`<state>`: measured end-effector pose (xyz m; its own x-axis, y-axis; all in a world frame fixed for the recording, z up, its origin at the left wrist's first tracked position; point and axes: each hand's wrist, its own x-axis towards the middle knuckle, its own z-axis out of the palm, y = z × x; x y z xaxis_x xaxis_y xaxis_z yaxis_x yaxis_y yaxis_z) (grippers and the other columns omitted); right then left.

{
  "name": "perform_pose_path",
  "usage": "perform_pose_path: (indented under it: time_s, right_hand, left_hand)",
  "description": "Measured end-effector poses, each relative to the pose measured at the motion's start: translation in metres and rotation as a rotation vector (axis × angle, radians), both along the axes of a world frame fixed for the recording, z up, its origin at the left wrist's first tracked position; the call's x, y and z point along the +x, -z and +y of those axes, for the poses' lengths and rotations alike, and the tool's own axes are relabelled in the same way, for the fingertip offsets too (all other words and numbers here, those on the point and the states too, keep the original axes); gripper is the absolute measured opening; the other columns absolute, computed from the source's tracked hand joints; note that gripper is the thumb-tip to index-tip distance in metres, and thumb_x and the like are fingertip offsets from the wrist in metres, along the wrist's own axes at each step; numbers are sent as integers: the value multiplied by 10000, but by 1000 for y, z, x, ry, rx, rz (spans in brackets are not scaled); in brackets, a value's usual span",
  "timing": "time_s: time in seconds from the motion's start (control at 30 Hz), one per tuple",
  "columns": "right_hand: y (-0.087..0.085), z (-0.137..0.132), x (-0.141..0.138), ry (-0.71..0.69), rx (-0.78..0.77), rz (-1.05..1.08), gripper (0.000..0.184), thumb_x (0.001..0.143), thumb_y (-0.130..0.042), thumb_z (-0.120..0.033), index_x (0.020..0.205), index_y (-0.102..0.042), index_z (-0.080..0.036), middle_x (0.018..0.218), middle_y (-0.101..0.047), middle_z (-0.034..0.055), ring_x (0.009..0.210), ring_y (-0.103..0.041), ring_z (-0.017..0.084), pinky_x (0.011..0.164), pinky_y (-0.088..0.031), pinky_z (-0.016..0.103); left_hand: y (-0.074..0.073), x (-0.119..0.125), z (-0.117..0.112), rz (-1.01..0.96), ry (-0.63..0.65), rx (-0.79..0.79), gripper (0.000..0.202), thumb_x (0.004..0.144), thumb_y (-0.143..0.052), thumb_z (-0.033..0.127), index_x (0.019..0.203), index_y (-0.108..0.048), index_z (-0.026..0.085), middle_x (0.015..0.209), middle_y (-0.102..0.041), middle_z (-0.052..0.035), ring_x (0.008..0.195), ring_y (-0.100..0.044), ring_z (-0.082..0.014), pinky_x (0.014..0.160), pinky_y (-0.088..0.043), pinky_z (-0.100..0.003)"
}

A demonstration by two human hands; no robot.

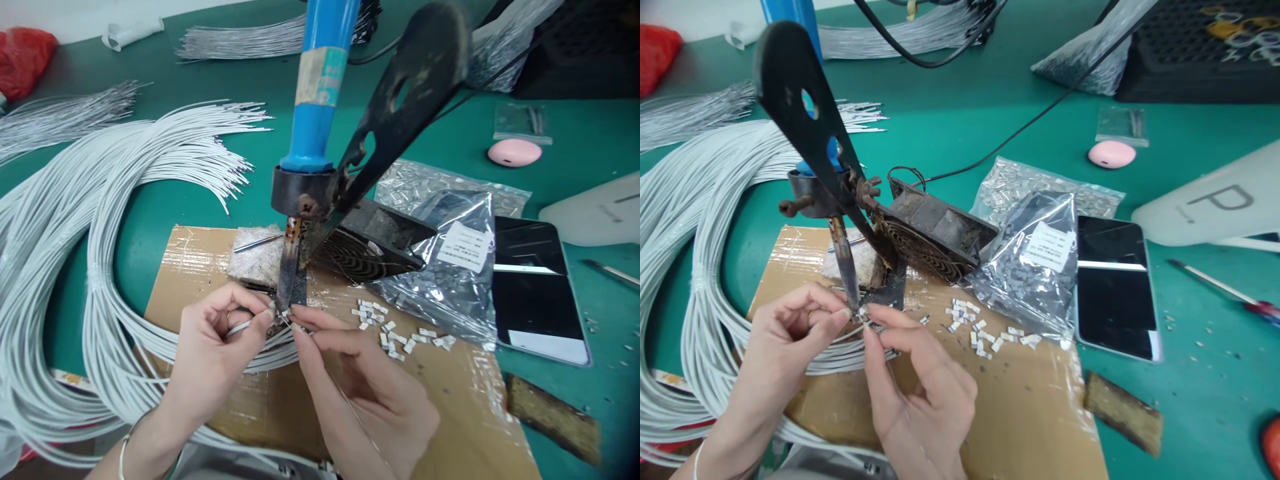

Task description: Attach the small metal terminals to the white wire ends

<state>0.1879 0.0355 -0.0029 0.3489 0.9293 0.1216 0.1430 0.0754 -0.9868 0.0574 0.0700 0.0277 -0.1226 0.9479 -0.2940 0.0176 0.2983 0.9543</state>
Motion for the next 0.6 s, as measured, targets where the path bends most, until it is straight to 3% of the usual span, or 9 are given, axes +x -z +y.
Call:
perform_pose_path:
  time_s: [0.2,0.47,0.6]
  right_hand:
    - [0,-1,-1,7,5,25,136,861,-775,-134,799,-734,-248,992,-836,-28,836,-790,117,823,-614,210]
    - [-1,0,-2,4,11,22,147,871,-760,-120,797,-726,-243,989,-834,-19,861,-790,126,823,-615,222]
    - [2,0,0,-6,18,25,151,869,-754,-121,794,-722,-247,1002,-835,-39,858,-792,110,838,-613,199]
  left_hand:
    - [0,-1,-2,-1,-4,-20,131,726,-784,115,666,-679,165,480,-444,91,424,-288,-38,418,-185,-154]
    - [1,-1,-2,21,-19,-17,132,724,-794,122,667,-682,160,657,-625,28,438,-339,-28,421,-225,-160]
    - [1,-2,-1,15,-9,-13,128,712,-786,109,656,-681,156,545,-541,64,427,-317,-28,418,-218,-142]
